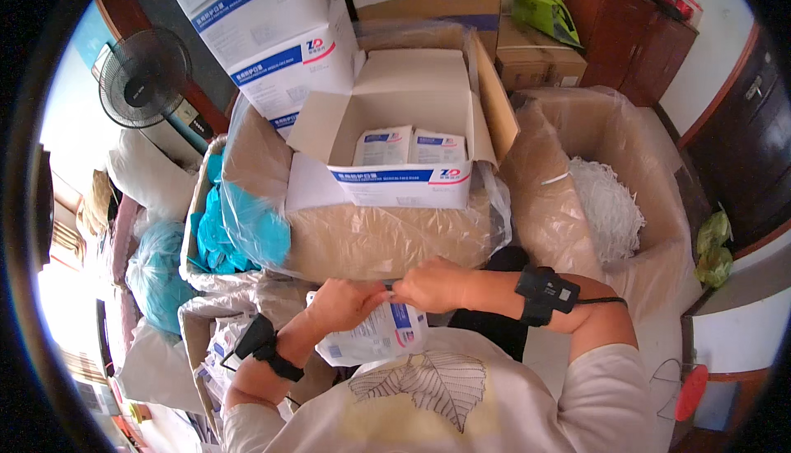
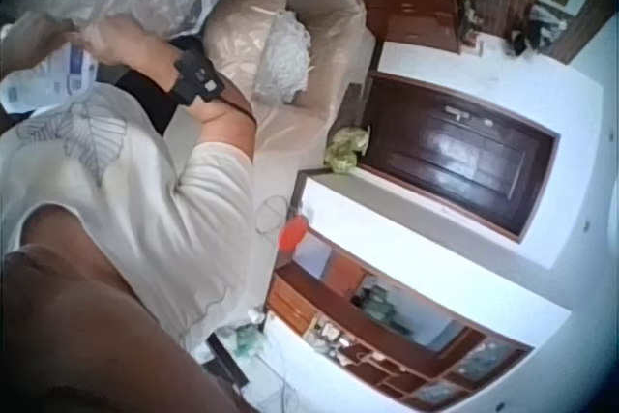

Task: The person is unpacking medical masks from individual paper envelopes and inspecting or sorting them.

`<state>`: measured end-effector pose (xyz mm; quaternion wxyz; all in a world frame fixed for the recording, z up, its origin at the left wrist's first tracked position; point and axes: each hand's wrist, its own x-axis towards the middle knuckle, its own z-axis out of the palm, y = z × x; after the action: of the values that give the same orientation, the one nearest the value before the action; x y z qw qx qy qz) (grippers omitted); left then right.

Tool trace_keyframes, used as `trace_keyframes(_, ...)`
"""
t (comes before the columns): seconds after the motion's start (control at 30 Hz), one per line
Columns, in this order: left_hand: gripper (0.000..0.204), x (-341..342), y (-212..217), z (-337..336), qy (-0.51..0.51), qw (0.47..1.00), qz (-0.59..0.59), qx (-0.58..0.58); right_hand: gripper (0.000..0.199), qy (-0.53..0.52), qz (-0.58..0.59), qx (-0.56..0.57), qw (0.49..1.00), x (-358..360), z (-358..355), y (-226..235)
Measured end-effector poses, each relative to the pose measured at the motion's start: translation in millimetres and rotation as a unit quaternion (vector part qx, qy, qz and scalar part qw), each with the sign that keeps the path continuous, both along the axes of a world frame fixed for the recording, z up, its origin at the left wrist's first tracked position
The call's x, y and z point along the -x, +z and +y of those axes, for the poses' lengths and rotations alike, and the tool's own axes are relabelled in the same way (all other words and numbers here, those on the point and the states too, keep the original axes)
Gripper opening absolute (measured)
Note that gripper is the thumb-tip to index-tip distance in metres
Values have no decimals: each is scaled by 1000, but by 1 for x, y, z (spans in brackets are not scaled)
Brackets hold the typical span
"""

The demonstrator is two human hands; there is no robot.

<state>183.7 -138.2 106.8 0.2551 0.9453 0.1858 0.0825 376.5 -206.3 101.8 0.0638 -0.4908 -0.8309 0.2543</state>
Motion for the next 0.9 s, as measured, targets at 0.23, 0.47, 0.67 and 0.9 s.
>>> trace_keyframes(0.23,33,13,-98,2,299,813,-208,455,17,-16,12,-241,970,23,8,-40)
trace_keyframes(0.47,36,41,-117,46,407,862,-212,216,10,21,87,-254,963,45,-10,-17)
trace_keyframes(0.67,34,57,-108,97,444,810,-345,167,14,6,152,-221,963,43,-29,-4)
trace_keyframes(0.9,25,42,-51,72,330,880,-334,68,47,-129,130,-74,980,5,-10,23)
